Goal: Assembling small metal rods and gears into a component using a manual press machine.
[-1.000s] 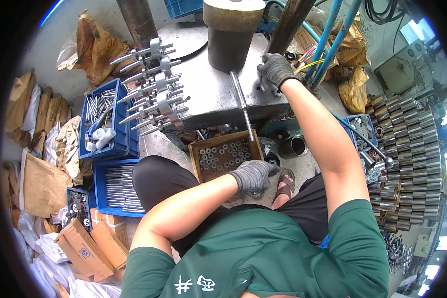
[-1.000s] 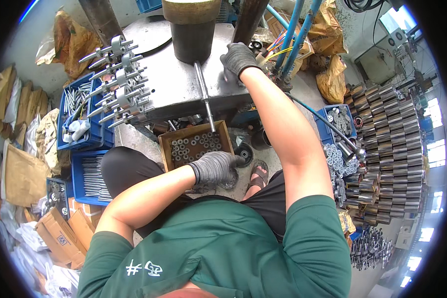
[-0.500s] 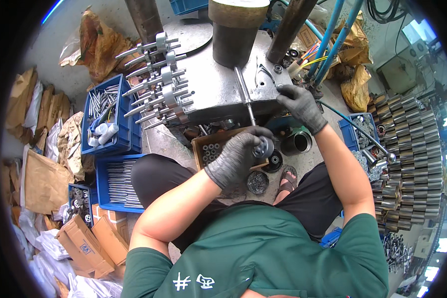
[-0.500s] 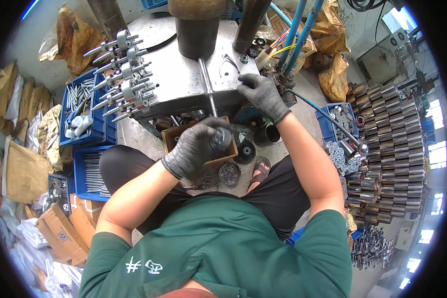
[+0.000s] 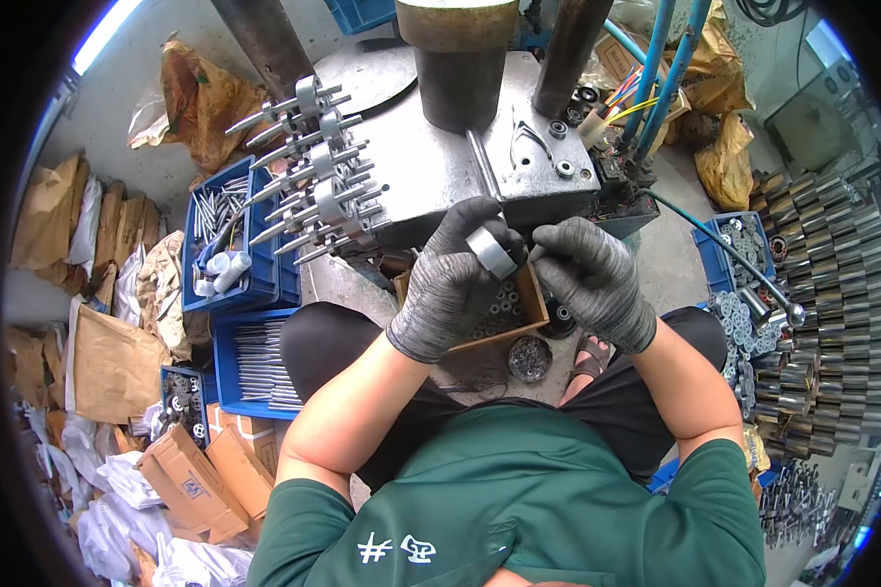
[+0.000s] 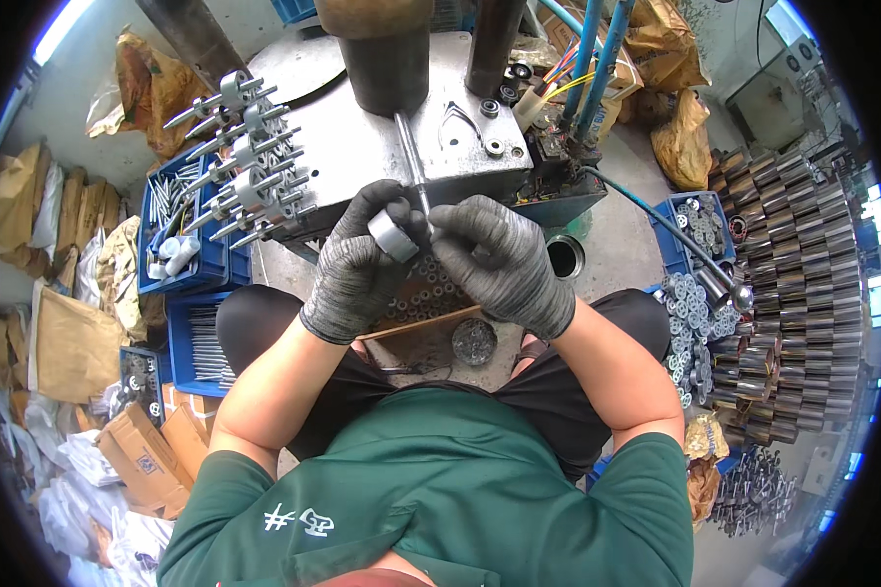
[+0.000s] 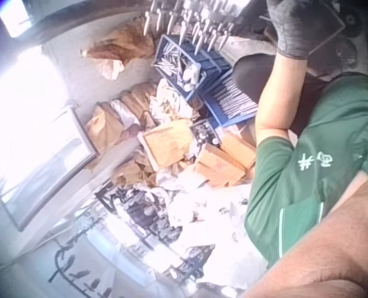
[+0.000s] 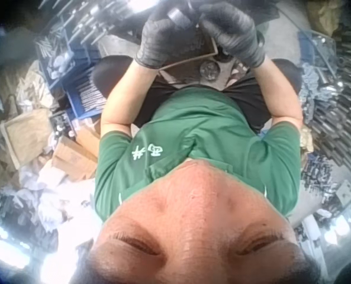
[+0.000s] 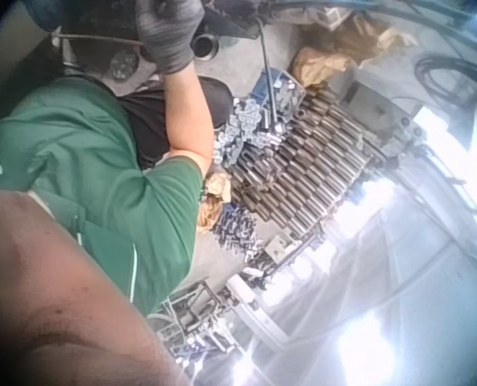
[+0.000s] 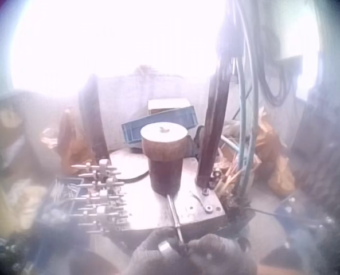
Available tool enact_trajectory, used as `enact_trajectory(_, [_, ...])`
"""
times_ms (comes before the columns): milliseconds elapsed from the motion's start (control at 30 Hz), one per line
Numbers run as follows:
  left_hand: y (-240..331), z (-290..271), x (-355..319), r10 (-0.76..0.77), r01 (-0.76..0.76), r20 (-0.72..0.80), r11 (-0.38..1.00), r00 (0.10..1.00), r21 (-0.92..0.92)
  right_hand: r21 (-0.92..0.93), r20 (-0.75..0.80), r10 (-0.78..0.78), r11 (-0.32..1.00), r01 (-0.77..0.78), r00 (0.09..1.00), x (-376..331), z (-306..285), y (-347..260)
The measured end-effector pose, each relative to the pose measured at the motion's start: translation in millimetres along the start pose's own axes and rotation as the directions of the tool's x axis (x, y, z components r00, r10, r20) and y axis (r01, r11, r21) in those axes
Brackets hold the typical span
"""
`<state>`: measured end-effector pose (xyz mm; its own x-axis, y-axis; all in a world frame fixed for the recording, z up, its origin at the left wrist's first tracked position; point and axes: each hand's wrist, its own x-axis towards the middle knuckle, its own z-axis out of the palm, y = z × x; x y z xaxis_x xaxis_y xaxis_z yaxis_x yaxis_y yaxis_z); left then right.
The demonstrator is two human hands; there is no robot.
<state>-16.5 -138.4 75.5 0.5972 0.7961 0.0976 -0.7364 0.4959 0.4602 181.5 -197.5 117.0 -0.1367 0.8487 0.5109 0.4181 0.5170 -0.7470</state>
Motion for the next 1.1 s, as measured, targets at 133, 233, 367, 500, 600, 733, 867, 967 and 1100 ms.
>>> enact_trajectory(133, [-2.0,-0.4,3.3,-0.007,0.008,0.067,1.000,0.998,-0.022,0.035,-0.075,-0.096,0.994,0.099,0.993,6.1,12.7,-4.6])
enact_trajectory(233, [-6.9,2.5,8.1,0.041,-0.037,-0.045,0.994,0.998,0.098,0.188,-0.092,0.092,0.979,-0.073,0.992,6.4,15.0,0.7])
enact_trajectory(367, [-10.7,8.6,11.7,0.139,-0.097,-0.026,0.804,0.990,0.587,0.560,-0.035,0.486,0.733,-0.386,0.873,13.1,12.4,5.8])
enact_trajectory(500, [-12.0,1.6,9.2,0.073,0.026,-0.107,0.700,0.992,0.714,0.668,-0.017,0.542,0.632,-0.394,0.840,22.4,6.0,26.8])
enact_trajectory(600, [-10.1,-0.6,7.8,0.021,0.085,-0.181,0.827,0.983,0.556,0.421,-0.113,0.645,0.720,-0.552,0.756,35.5,4.7,45.8])
enact_trajectory(733, [0.3,8.4,9.8,0.012,0.018,-0.103,0.959,0.995,0.283,-0.310,-0.144,0.311,0.887,-0.341,0.939,46.5,25.4,106.6])
enact_trajectory(867, [0.3,-9.7,13.7,0.094,-0.052,-0.110,0.940,0.989,0.337,-0.676,0.014,0.406,0.678,-0.291,0.914,71.6,49.9,83.6])
enact_trajectory(967, [4.2,-11.7,15.4,0.095,-0.018,-0.214,0.941,0.972,0.337,-0.715,0.061,0.508,0.623,-0.317,0.859,86.1,55.7,76.4])
enact_trajectory(1100, [7.0,-34.0,18.7,-0.008,0.091,-0.319,0.965,0.948,0.247,-0.689,0.021,0.446,0.655,-0.310,0.895,83.4,57.8,105.4])
